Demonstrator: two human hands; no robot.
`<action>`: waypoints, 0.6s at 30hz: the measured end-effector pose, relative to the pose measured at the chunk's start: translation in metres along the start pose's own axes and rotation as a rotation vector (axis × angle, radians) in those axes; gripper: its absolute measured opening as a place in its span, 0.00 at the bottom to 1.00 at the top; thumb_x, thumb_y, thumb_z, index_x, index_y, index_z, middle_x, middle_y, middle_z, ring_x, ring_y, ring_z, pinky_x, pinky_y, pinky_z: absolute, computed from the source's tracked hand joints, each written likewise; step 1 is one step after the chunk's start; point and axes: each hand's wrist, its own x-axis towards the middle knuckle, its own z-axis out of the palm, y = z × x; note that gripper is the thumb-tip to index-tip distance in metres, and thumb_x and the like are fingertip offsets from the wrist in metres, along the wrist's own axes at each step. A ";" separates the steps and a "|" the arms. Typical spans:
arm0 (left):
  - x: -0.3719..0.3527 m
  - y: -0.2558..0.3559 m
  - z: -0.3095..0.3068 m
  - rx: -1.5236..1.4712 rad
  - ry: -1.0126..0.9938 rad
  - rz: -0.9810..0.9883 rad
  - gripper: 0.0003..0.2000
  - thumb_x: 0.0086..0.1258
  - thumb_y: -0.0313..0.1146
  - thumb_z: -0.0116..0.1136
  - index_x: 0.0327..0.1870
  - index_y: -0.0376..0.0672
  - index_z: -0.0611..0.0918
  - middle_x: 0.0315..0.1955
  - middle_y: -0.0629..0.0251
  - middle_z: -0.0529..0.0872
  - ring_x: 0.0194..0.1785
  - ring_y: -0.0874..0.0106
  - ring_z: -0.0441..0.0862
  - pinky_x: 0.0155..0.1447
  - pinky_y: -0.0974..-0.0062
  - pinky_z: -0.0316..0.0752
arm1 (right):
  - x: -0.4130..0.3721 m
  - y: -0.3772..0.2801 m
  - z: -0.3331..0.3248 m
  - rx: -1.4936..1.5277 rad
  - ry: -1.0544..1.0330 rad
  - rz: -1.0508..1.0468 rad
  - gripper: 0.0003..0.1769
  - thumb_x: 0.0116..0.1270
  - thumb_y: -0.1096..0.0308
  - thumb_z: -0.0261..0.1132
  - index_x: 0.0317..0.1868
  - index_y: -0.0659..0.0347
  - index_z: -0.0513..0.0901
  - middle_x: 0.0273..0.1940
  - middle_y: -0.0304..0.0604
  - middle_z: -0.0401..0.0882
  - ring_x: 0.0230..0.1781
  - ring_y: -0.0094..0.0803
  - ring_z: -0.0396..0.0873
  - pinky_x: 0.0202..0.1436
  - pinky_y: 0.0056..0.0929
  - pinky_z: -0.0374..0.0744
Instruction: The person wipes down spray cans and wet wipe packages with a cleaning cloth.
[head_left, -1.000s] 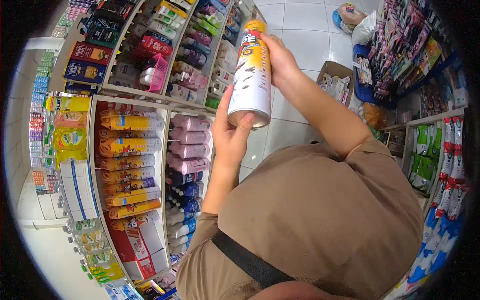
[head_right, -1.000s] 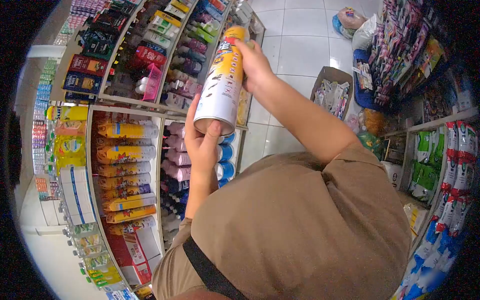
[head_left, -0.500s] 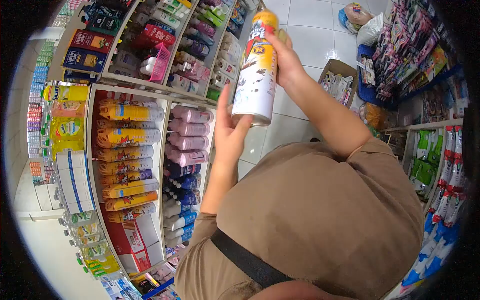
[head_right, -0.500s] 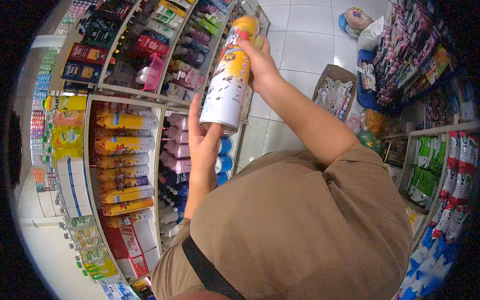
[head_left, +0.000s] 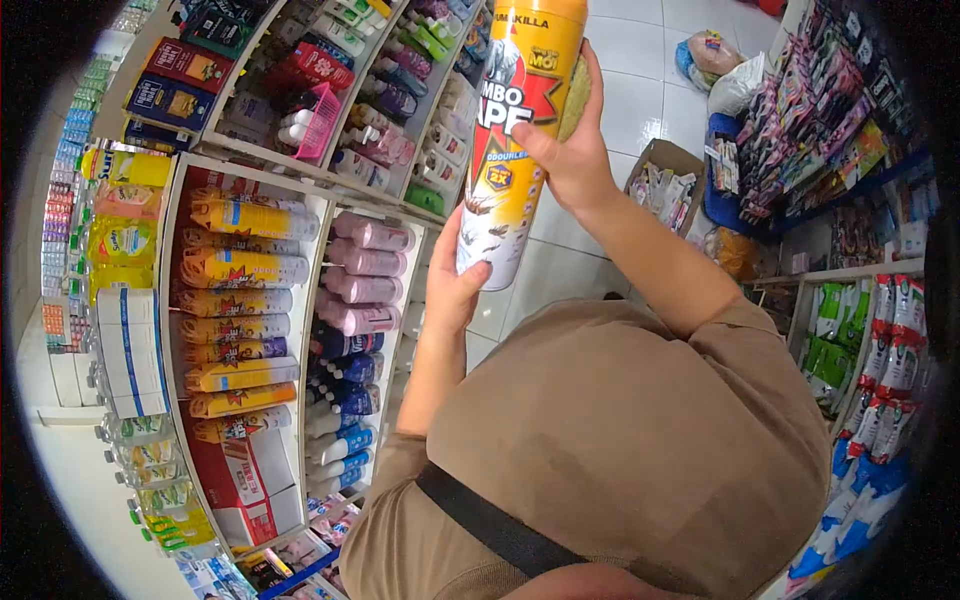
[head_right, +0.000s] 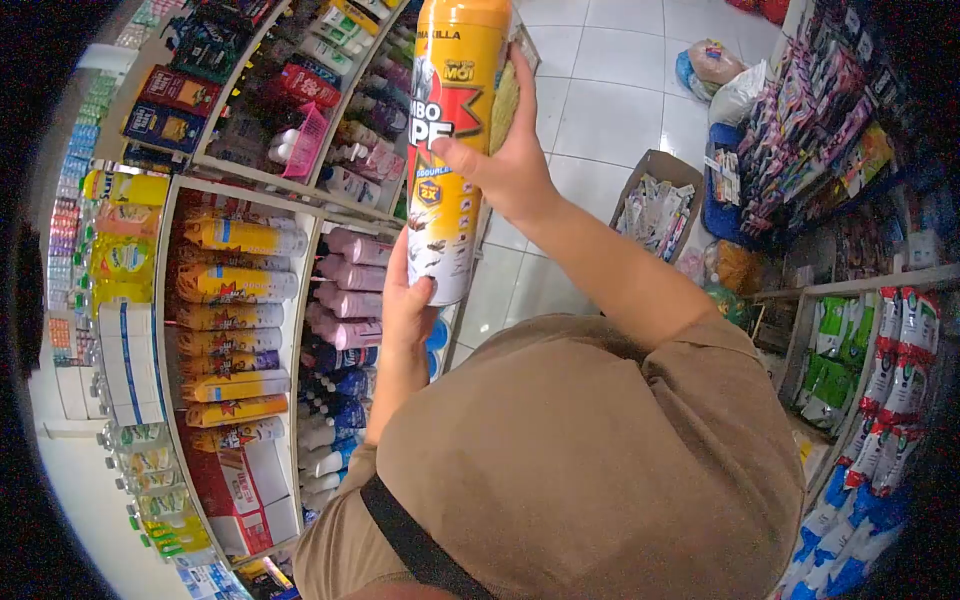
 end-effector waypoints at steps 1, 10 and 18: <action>0.000 0.002 -0.004 0.038 -0.003 0.012 0.42 0.49 0.37 0.69 0.64 0.32 0.59 0.59 0.57 0.68 0.62 0.66 0.65 0.65 0.69 0.58 | -0.002 -0.004 0.004 0.037 0.002 0.012 0.50 0.52 0.77 0.63 0.68 0.57 0.37 0.59 0.45 0.60 0.58 0.33 0.64 0.61 0.35 0.66; -0.005 0.009 -0.009 0.287 -0.193 -0.028 0.45 0.48 0.34 0.71 0.66 0.34 0.57 0.61 0.60 0.65 0.64 0.71 0.62 0.66 0.72 0.55 | -0.023 -0.004 0.008 -0.024 0.009 0.136 0.51 0.49 0.76 0.63 0.68 0.57 0.38 0.58 0.46 0.57 0.58 0.35 0.63 0.58 0.36 0.70; -0.007 0.013 0.001 0.403 -0.100 0.161 0.41 0.46 0.34 0.72 0.61 0.37 0.61 0.52 0.58 0.73 0.57 0.70 0.69 0.60 0.72 0.64 | -0.051 -0.001 0.033 -0.157 -0.144 0.154 0.53 0.48 0.71 0.67 0.67 0.61 0.39 0.59 0.49 0.56 0.59 0.36 0.62 0.62 0.34 0.64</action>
